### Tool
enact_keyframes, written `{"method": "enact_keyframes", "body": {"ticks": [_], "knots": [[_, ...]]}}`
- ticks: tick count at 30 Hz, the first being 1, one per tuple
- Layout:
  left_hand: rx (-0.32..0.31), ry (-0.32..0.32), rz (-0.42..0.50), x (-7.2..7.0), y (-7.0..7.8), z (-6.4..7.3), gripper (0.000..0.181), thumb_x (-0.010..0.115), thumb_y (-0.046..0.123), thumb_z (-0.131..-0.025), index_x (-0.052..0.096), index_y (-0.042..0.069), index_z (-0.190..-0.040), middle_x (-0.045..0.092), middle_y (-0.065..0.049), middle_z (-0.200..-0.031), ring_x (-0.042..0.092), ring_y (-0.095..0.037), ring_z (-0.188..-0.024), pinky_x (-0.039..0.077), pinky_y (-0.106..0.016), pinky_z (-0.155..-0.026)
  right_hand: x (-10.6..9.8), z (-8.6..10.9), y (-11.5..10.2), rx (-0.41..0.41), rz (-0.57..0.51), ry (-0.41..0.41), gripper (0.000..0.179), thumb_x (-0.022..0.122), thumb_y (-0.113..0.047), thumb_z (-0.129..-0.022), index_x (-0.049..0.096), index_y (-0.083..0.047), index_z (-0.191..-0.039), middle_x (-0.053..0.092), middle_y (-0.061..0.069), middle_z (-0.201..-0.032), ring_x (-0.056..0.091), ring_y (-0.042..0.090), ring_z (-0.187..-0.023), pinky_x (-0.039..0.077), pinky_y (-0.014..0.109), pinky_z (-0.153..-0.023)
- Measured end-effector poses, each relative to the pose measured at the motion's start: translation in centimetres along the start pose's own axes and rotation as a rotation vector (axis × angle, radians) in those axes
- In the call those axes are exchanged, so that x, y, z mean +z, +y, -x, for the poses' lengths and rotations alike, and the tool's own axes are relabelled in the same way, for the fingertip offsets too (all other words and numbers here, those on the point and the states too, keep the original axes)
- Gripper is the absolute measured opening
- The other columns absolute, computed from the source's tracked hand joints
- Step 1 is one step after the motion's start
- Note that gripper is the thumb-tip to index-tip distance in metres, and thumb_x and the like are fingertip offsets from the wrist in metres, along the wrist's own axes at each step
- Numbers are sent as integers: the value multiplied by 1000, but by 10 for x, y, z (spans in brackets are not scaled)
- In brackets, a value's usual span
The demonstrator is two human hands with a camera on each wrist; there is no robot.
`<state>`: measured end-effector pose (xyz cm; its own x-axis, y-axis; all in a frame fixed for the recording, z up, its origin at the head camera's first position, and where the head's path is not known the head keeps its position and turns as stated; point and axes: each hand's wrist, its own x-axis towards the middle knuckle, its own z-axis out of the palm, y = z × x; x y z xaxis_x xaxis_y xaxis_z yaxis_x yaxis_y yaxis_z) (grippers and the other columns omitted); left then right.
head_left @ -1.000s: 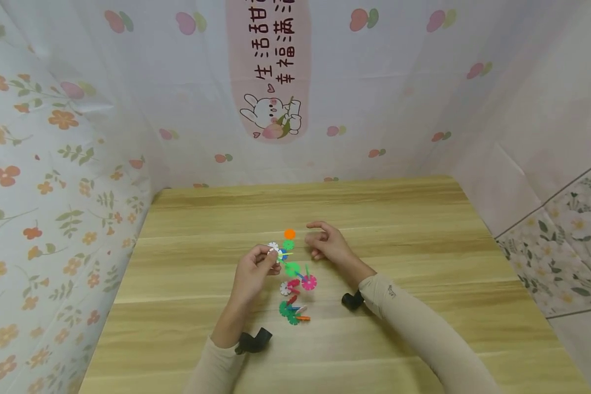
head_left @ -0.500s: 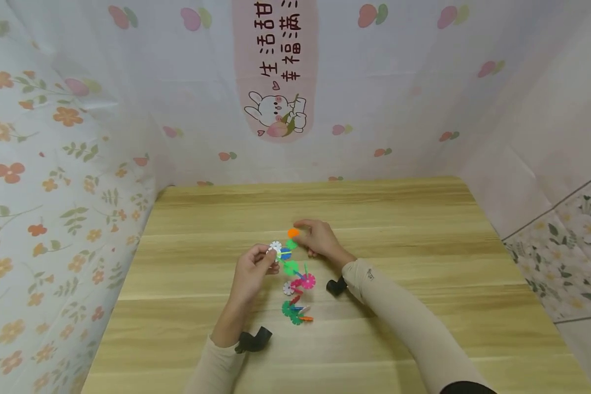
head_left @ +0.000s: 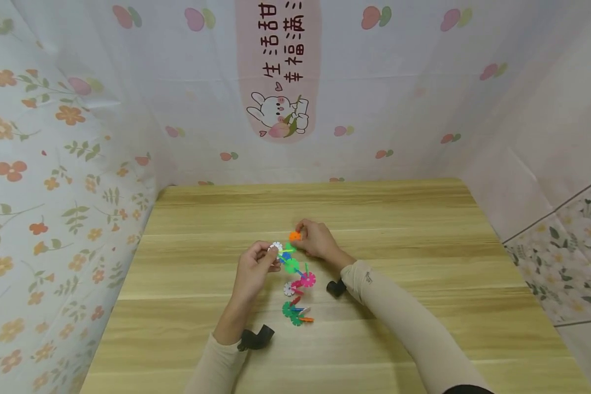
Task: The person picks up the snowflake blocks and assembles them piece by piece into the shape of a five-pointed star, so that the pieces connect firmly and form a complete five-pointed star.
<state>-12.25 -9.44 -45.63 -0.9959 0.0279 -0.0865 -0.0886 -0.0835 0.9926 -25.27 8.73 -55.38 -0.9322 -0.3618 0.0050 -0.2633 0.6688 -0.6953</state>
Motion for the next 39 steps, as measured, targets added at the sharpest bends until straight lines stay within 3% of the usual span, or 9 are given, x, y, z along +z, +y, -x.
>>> {"method": "enact_keyframes", "body": {"ticks": [6, 9, 12, 18, 23, 28, 32, 35, 39], "knots": [[11, -5, -9, 2, 0, 1, 20, 56, 11, -94, 56, -8, -100, 55, -31, -88, 57, -46, -82, 53, -48, -76, 0, 4, -2, -118, 121, 68, 34, 80, -28, -74, 52, -20, -92, 57, -7, -75, 52, 9, -64, 44, 24, -58], [12, -1, -18, 3, 1, 1, 21, 56, 11, -94, 56, -8, -101, 55, -32, -89, 57, -47, -82, 53, -48, -76, -2, 8, -4, -135, 97, 55, 33, 78, -24, -77, 53, -21, -98, 58, -8, -74, 53, 9, -63, 45, 25, -57], [3, -1, -25, 2, -8, -4, 22, 56, 13, -94, 57, -8, -102, 55, -31, -89, 57, -47, -83, 53, -47, -76, -4, 14, -3, -131, -52, 24, 33, 75, -22, -81, 55, -20, -108, 57, -4, -71, 53, 12, -57, 46, 26, -53], [16, 13, -35, 0, -27, -11, 26, 60, 21, -93, 59, -3, -100, 57, -25, -88, 57, -46, -84, 55, -43, -73, -20, 40, 1, -48, -516, -51, 43, 72, -28, -83, 60, -10, -120, 60, 9, -73, 54, 23, -53, 52, 34, -49], [82, 8, -68, 4, -28, -10, 24, 60, 26, -92, 60, 2, -96, 58, -17, -87, 60, -36, -78, 56, -37, -69, -44, 74, -12, -43, -658, -7, 43, 74, -20, -81, 61, -6, -119, 61, 14, -80, 57, 26, -62, 53, 45, -57], [191, -51, -74, 11, -24, -9, 26, 59, 30, -93, 59, 4, -98, 57, -13, -89, 59, -30, -77, 55, -43, -70, -67, 105, -46, -180, -574, 57, 41, 75, -10, -78, 64, -7, -116, 61, 13, -82, 60, 25, -66, 55, 37, -61], [232, -108, -56, 18, -18, -8, 22, 56, 24, -94, 58, 3, -100, 56, -12, -94, 58, -27, -84, 53, -48, -73, -77, 120, -68, -297, -453, 162, 40, 77, -5, -75, 65, -4, -113, 63, 8, -81, 60, 21, -67, 54, 29, -62], [253, -125, -61, 23, -7, -3, 17, 54, 15, -96, 57, -1, -100, 56, -13, -93, 58, -25, -83, 54, -45, -72, -81, 126, -74, -335, -428, 215, 40, 77, 0, -73, 65, -1, -110, 64, 8, -80, 59, 21, -64, 53, 29, -60], [258, -137, -66, 27, 4, 4, 14, 52, 8, -96, 56, -5, -100, 56, -14, -92, 59, -24, -82, 54, -47, -72, -83, 130, -74, -373, -437, 218, 38, 77, 4, -72, 65, 4, -108, 65, 9, -81, 58, 21, -62, 53, 31, -58]]}}
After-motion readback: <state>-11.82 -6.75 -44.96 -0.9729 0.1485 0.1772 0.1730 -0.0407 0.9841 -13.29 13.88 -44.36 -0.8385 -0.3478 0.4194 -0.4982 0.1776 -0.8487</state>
